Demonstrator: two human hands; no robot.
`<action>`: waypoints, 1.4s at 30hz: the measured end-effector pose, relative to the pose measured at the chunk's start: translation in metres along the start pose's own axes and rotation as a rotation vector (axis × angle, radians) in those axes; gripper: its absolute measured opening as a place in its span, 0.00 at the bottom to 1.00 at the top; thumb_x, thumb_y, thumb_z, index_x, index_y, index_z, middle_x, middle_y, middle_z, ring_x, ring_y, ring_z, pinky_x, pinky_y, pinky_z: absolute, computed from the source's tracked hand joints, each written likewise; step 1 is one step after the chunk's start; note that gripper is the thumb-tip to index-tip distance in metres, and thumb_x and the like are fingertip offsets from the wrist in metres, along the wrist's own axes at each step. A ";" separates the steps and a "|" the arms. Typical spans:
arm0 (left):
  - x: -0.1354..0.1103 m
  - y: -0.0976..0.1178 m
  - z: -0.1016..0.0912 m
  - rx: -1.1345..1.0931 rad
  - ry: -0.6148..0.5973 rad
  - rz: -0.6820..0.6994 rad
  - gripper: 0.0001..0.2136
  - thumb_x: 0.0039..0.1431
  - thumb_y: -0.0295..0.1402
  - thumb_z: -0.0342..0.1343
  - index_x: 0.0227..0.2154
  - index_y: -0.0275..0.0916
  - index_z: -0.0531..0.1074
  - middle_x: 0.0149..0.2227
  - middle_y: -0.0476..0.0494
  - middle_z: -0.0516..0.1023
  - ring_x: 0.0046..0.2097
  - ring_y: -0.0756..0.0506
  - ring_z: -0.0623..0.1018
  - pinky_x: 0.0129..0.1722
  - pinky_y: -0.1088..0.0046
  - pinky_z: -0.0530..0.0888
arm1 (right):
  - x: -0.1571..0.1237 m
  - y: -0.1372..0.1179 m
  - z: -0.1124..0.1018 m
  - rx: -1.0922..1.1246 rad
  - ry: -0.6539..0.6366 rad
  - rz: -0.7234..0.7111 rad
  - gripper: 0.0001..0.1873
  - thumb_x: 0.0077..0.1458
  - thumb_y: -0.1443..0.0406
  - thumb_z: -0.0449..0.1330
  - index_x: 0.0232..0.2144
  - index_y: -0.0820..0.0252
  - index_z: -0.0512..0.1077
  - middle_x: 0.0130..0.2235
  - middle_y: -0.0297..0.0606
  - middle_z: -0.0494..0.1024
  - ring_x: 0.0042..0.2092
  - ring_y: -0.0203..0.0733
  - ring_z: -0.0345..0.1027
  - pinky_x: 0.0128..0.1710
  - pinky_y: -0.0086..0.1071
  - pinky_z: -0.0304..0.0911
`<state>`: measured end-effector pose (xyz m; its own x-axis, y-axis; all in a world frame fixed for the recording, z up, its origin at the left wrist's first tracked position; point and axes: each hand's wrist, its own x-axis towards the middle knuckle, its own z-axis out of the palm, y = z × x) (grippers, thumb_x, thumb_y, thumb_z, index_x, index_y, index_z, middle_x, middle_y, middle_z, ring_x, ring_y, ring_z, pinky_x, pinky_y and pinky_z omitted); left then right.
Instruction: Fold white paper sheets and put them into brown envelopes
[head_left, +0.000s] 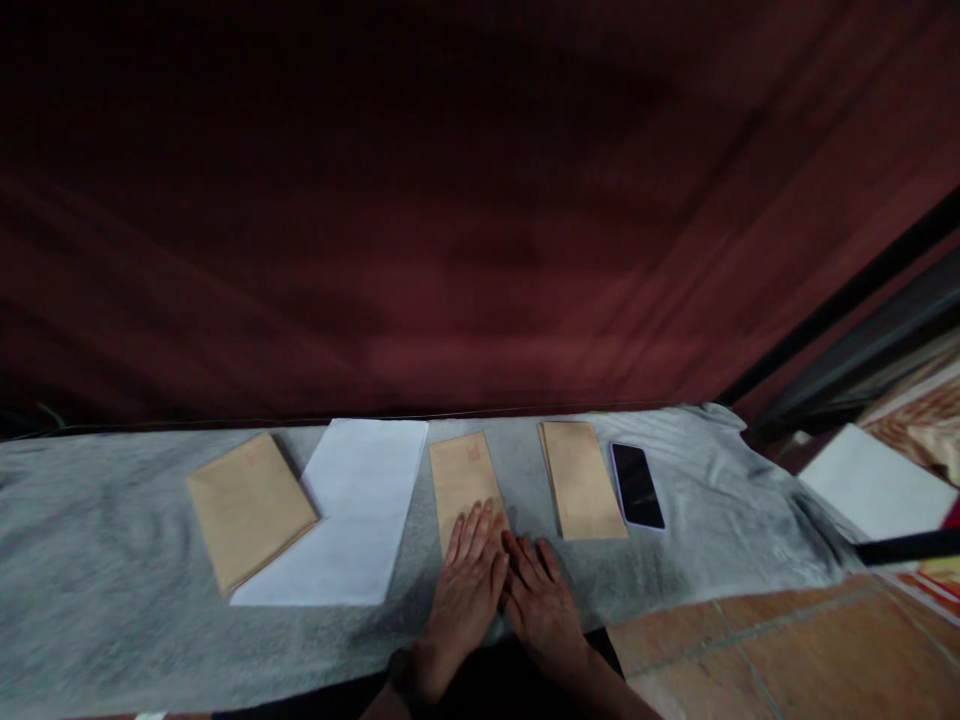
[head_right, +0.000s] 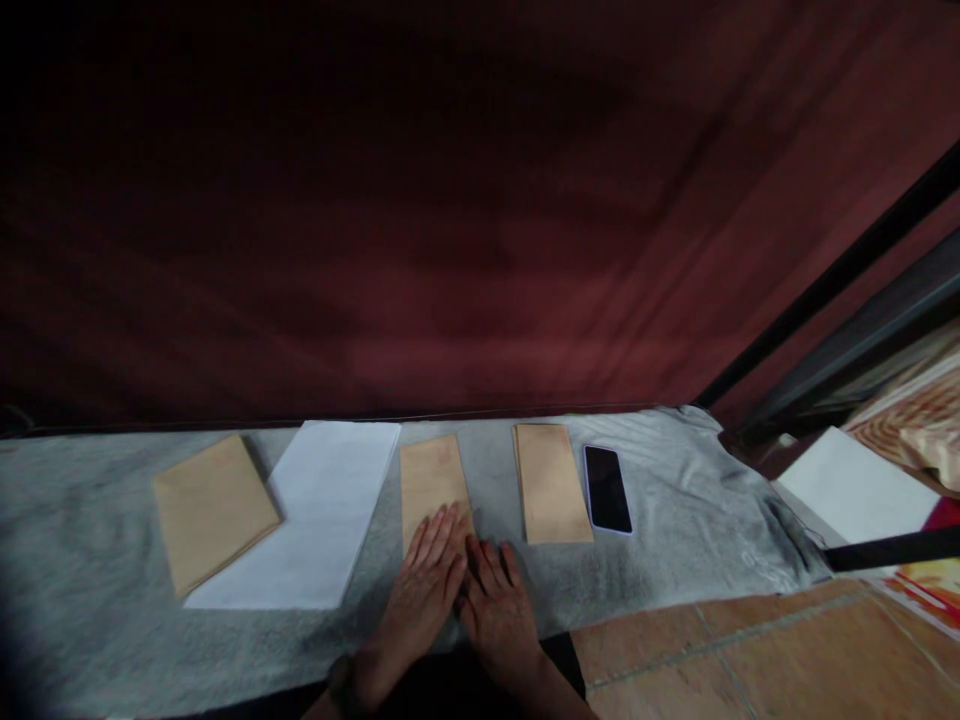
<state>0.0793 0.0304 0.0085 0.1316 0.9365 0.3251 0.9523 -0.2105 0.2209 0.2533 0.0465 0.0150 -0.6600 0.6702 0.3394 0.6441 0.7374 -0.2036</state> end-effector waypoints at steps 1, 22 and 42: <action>0.013 -0.001 0.005 -0.008 -0.003 -0.015 0.28 0.71 0.34 0.43 0.72 0.39 0.49 0.73 0.35 0.55 0.73 0.38 0.56 0.69 0.49 0.59 | 0.000 -0.001 -0.001 0.007 -0.001 0.009 0.23 0.68 0.62 0.57 0.63 0.54 0.68 0.65 0.42 0.71 0.65 0.51 0.65 0.68 0.53 0.56; 0.080 -0.053 0.015 0.077 -0.143 -0.086 0.28 0.73 0.41 0.37 0.69 0.33 0.57 0.71 0.38 0.59 0.73 0.41 0.56 0.72 0.56 0.55 | 0.003 -0.003 -0.007 -0.009 -0.002 0.033 0.25 0.68 0.63 0.56 0.66 0.53 0.65 0.67 0.40 0.67 0.67 0.47 0.61 0.70 0.48 0.46; 0.036 -0.052 0.008 0.038 -0.054 -0.044 0.29 0.73 0.42 0.40 0.71 0.32 0.53 0.71 0.34 0.58 0.73 0.41 0.56 0.70 0.55 0.59 | 0.008 -0.006 -0.007 -0.042 0.009 0.034 0.25 0.68 0.63 0.55 0.66 0.50 0.65 0.64 0.38 0.71 0.63 0.48 0.65 0.69 0.47 0.46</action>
<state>0.0365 0.0777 0.0011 0.1027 0.9586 0.2654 0.9672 -0.1586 0.1985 0.2469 0.0473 0.0249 -0.6340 0.6939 0.3414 0.6817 0.7099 -0.1768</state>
